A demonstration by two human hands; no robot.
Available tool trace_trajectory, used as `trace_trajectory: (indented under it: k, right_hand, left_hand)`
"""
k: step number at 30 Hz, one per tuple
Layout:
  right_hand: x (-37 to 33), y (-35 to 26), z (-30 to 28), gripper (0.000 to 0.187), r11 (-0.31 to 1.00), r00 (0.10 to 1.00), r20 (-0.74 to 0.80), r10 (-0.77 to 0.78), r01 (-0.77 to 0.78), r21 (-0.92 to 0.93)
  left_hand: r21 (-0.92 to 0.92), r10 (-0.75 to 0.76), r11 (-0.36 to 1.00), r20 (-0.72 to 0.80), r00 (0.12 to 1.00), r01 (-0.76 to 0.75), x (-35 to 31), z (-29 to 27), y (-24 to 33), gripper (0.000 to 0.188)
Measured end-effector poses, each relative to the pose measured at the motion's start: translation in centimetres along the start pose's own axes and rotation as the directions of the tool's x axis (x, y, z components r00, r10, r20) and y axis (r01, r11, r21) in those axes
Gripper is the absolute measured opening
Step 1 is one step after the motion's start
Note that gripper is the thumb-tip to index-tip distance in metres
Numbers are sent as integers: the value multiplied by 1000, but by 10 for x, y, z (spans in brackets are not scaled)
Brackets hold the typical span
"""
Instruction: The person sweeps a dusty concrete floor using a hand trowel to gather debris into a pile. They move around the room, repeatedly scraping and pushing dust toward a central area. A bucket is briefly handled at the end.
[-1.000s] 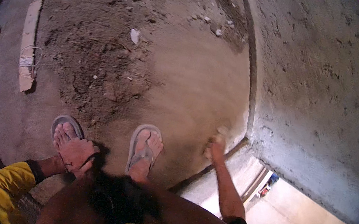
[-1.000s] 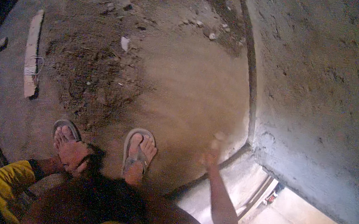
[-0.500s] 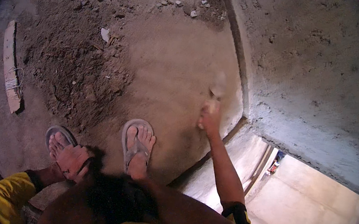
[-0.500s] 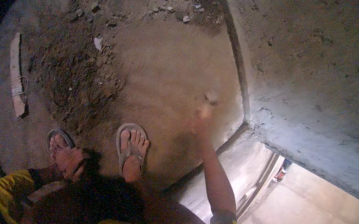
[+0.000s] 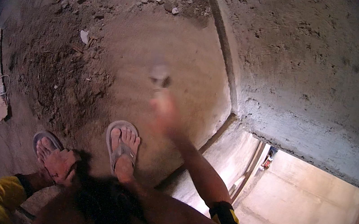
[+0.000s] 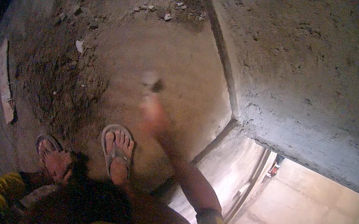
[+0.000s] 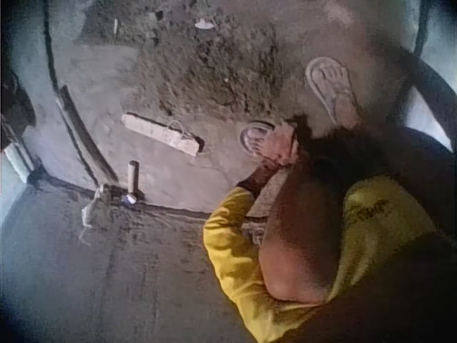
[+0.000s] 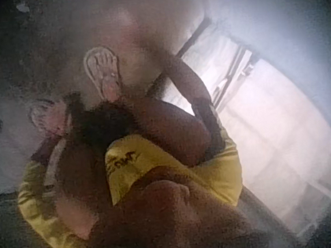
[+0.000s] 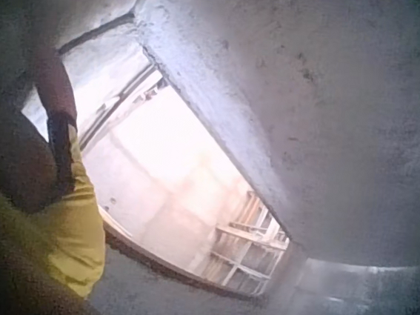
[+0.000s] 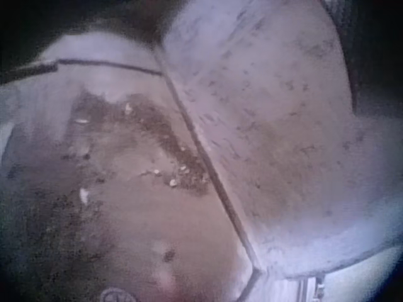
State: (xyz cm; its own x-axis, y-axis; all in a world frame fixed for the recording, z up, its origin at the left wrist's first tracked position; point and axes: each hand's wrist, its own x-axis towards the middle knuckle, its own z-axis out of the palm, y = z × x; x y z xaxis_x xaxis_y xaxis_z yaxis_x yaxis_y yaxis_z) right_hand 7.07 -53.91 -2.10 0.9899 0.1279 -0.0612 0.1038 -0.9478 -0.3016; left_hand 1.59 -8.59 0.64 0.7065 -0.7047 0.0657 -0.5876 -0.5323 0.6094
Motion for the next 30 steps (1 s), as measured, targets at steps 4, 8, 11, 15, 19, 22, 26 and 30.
trace_trajectory:
  k: [4, 8, 11, 15, 19, 22, 26, 30]
  right_hand:
    - [-34, 97, -62, 35, 882, 868, -178, 464, -470, 8]
    - [-193, 285, -95, 28, 405, 382, -133, 914, -866, 294]
    - [-210, 286, -93, 33, 124, 121, -33, 992, -918, 378]
    - [-225, 265, -96, 30, -3, 45, 90, 995, -880, 475]
    - [-232, 277, -96, 27, 1, 81, 125, 989, -842, 540]
    - [-212, 288, -92, 24, 39, 137, 160, 978, -863, 503]
    - [-210, 295, -85, 20, 294, 393, 77, 916, -790, 538]
    - [-189, 262, -62, 22, 870, 855, -180, 487, -494, 4]
  left_hand:
    - [-191, 92, 981, 298, 950, -35, 3, -11, -20, 53]
    - [-354, 86, 935, 215, 973, -5, 0, 9, -24, 52]
    - [-219, 70, 975, 153, 986, -35, -8, 3, -19, 52]
    - [-297, -37, 945, 328, 944, 140, 24, -17, -4, 52]
    - [-204, 69, 979, 278, 958, -12, -12, 20, -27, 50]
    - [-130, 73, 991, 250, 966, -42, -14, 23, -24, 51]
    - [-142, 67, 989, 268, 961, -29, -15, 27, -26, 53]
    - [-115, -68, 987, 323, 944, 110, -32, 38, -23, 55]
